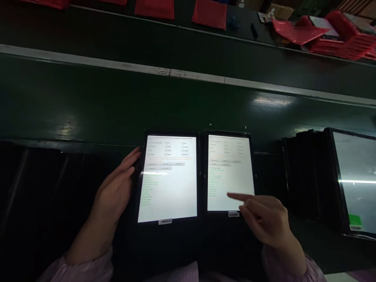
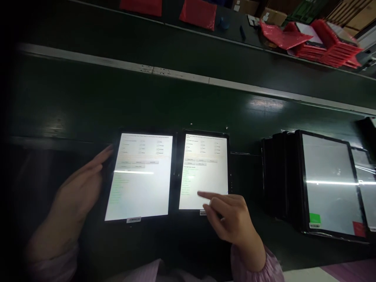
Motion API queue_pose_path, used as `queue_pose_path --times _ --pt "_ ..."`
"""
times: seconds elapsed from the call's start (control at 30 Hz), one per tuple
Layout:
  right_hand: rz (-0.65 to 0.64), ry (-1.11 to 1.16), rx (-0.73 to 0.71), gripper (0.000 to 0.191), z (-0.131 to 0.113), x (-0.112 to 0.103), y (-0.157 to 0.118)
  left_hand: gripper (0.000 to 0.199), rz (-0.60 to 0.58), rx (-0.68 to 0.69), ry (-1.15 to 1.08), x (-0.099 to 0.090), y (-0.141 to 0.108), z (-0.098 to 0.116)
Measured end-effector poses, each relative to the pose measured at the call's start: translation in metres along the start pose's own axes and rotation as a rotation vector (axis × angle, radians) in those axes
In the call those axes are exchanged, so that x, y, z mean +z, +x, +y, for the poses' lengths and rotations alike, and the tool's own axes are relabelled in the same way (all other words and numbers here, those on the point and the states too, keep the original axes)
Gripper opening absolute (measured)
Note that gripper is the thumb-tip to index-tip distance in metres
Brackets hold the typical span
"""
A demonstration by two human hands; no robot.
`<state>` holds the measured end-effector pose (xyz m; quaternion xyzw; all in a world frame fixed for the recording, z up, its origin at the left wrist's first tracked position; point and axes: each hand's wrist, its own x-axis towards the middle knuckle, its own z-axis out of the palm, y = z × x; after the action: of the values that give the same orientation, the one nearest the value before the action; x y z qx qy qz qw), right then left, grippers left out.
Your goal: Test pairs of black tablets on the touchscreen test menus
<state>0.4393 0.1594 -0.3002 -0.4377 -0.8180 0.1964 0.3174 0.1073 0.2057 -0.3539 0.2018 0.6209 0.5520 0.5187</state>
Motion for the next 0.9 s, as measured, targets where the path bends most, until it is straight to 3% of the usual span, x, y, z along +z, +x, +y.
queue_pose_path --times 0.13,0.23,0.37,0.47,0.57,0.73,0.9 --pt "-0.118 0.043 -0.042 0.040 -0.008 -0.006 -0.018 0.045 -0.080 0.055 0.034 0.001 0.007 -0.005" --pt "-0.160 0.005 -0.020 0.039 -0.007 -0.008 -0.027 0.078 -0.177 0.038 0.141 -0.009 0.011 -0.009" --pt "-0.033 -0.114 0.028 0.033 0.000 -0.010 -0.032 0.116 -0.342 0.204 0.518 -0.039 -0.003 -0.021" --pt "0.067 -0.115 0.050 0.030 0.002 -0.009 -0.032 0.123 -0.434 0.307 0.907 -0.055 -0.028 -0.032" --pt "0.093 -0.078 0.049 0.031 0.000 -0.006 -0.029 0.126 -0.412 0.408 1.118 -0.051 -0.047 -0.040" --pt "0.056 -0.071 0.013 0.036 -0.007 -0.004 -0.023 0.108 -0.162 0.374 0.928 -0.027 -0.039 -0.035" --pt "0.019 -0.077 -0.001 0.038 -0.011 -0.009 -0.025 0.106 -0.216 0.198 0.723 -0.024 -0.025 -0.024"
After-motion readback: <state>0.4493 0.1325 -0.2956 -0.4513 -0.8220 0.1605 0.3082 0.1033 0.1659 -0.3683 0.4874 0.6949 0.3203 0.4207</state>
